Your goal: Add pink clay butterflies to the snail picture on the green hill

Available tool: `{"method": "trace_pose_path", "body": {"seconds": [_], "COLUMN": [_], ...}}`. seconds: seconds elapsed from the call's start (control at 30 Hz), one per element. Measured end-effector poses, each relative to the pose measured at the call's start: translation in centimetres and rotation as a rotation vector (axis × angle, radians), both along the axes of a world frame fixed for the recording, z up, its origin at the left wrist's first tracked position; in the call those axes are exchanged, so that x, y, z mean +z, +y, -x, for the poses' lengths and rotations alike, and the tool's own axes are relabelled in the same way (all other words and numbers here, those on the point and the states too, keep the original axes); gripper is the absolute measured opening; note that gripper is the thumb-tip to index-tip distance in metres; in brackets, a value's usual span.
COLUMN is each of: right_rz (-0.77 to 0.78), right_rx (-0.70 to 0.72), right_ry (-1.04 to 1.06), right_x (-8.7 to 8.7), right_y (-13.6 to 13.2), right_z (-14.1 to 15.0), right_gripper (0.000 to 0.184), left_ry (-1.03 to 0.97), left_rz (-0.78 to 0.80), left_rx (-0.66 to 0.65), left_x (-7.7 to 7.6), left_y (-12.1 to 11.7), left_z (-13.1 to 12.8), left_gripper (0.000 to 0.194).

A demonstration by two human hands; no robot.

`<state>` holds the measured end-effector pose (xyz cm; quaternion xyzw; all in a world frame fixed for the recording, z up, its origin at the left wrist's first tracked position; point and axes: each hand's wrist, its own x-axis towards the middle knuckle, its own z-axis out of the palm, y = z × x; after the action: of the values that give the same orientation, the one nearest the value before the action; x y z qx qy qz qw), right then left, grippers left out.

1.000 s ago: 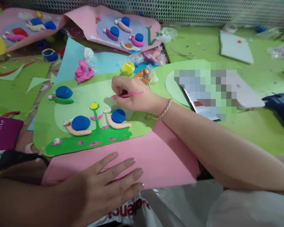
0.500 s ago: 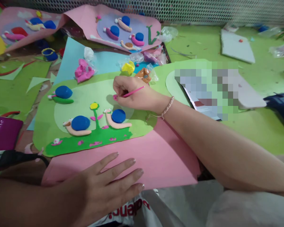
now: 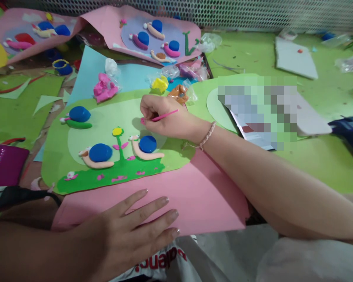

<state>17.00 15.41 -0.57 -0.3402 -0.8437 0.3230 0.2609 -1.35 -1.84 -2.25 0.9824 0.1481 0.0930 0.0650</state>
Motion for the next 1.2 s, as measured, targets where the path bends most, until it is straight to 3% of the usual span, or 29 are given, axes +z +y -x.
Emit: {"method": "trace_pose_path", "body": {"seconds": [0.43, 0.67, 0.83, 1.03, 1.2], "right_rz": [-0.027, 0.100, 0.143, 0.146, 0.178], "right_rx": [0.010, -0.122, -0.164, -0.173, -0.200], "right_ry": [0.005, 0.186, 0.202, 0.178, 0.180], "right_x": [0.0, 0.2, 0.3, 0.3, 0.3], "right_y": [0.1, 0.1, 0.4, 0.6, 0.5], "right_z": [-0.2, 0.3, 0.5, 0.6, 1.0], "right_gripper": [0.023, 0.012, 0.005, 0.019, 0.020], "left_ry": [-0.017, -0.014, -0.003, -0.006, -0.009], "left_rz": [0.000, -0.006, -0.009, -0.009, -0.011], "left_rx": [0.007, 0.004, 0.002, -0.004, 0.005], "left_x": [0.0, -0.1, -0.1, 0.1, 0.1], "left_y": [0.0, 0.0, 0.0, 0.1, 0.2], "left_z": [0.0, 0.0, 0.0, 0.0, 0.0], "left_gripper": [0.042, 0.045, 0.044, 0.044, 0.042]}}
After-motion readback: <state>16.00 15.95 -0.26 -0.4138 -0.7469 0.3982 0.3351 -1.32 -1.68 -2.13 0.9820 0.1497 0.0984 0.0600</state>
